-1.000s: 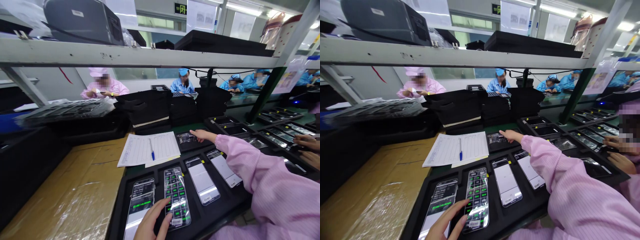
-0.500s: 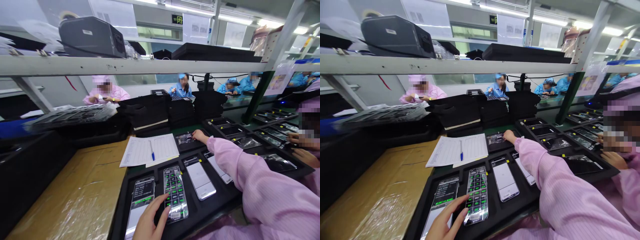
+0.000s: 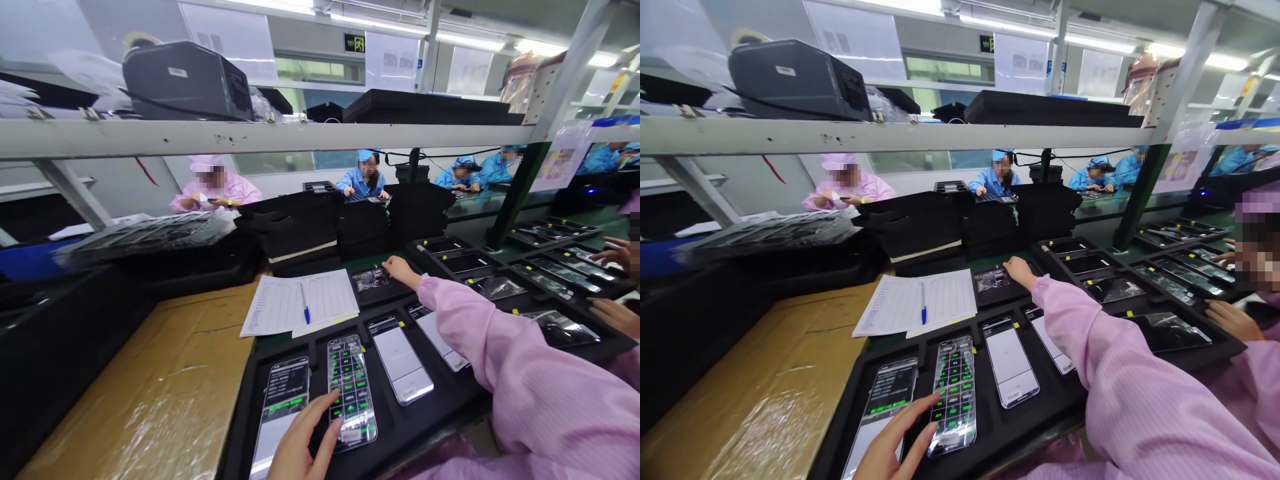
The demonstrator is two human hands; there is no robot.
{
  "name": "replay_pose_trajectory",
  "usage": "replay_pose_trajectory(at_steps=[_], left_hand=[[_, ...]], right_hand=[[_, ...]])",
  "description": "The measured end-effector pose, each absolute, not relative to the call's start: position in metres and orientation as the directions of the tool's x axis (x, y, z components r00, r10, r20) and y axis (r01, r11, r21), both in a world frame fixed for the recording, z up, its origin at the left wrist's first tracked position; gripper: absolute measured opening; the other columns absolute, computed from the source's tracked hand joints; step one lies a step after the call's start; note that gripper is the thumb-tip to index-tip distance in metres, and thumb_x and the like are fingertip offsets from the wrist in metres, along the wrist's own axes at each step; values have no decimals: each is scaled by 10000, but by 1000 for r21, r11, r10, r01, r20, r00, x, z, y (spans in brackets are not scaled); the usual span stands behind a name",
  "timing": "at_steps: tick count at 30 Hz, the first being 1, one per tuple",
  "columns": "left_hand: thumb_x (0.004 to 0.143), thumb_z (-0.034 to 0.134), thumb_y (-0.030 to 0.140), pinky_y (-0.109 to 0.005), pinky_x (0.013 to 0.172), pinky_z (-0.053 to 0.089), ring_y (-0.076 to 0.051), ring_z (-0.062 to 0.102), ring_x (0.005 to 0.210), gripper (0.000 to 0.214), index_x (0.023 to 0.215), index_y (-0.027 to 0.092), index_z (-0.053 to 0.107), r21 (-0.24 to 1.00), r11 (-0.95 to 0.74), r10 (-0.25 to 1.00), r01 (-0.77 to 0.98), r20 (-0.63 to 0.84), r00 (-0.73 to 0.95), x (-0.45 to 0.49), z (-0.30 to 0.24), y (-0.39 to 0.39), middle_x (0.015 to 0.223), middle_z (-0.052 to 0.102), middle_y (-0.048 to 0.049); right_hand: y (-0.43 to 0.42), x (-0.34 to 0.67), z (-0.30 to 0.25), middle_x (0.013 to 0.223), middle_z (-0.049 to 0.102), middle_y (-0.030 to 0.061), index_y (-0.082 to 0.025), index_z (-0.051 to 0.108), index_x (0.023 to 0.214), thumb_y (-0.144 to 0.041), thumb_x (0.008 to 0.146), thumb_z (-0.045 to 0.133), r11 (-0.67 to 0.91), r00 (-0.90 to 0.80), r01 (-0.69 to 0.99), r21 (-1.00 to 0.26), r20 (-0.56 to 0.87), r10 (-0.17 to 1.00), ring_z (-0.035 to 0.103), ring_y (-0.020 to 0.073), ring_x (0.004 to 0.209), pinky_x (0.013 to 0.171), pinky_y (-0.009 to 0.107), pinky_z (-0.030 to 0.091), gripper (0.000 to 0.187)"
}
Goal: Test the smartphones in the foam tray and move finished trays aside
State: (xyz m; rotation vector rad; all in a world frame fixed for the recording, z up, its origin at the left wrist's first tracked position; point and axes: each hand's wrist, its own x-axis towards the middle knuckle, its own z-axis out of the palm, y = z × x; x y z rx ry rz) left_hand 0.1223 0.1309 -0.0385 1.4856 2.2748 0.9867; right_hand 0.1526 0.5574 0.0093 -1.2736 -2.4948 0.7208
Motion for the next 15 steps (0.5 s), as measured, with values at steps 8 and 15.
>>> replay_pose_trajectory(at_steps=[8, 15], left_hand=[[933, 480, 412, -296, 1011, 481, -153, 612, 1163, 364, 1236, 263, 617, 599, 184, 875, 779, 262, -408, 121, -34, 133, 1251, 652, -25], [912, 551, 272, -202, 963, 495, -99, 642, 1094, 308, 1214, 316, 585, 440, 53, 759, 897, 565, -322, 131, -23, 122, 1176, 685, 41]], right_hand=[[493, 170, 100, 1022, 666, 131, -84, 626, 1028, -370, 971, 522, 646, -670, 577, -500, 163, 724, 637, 201, 965, 893, 358, 489, 310], [353, 316, 182, 1012, 704, 12, -238, 658, 1055, -334, 947, 542, 933, -639, 101, -346, 696, 328, 663, 161, 873, 746, 262, 529, 186]])
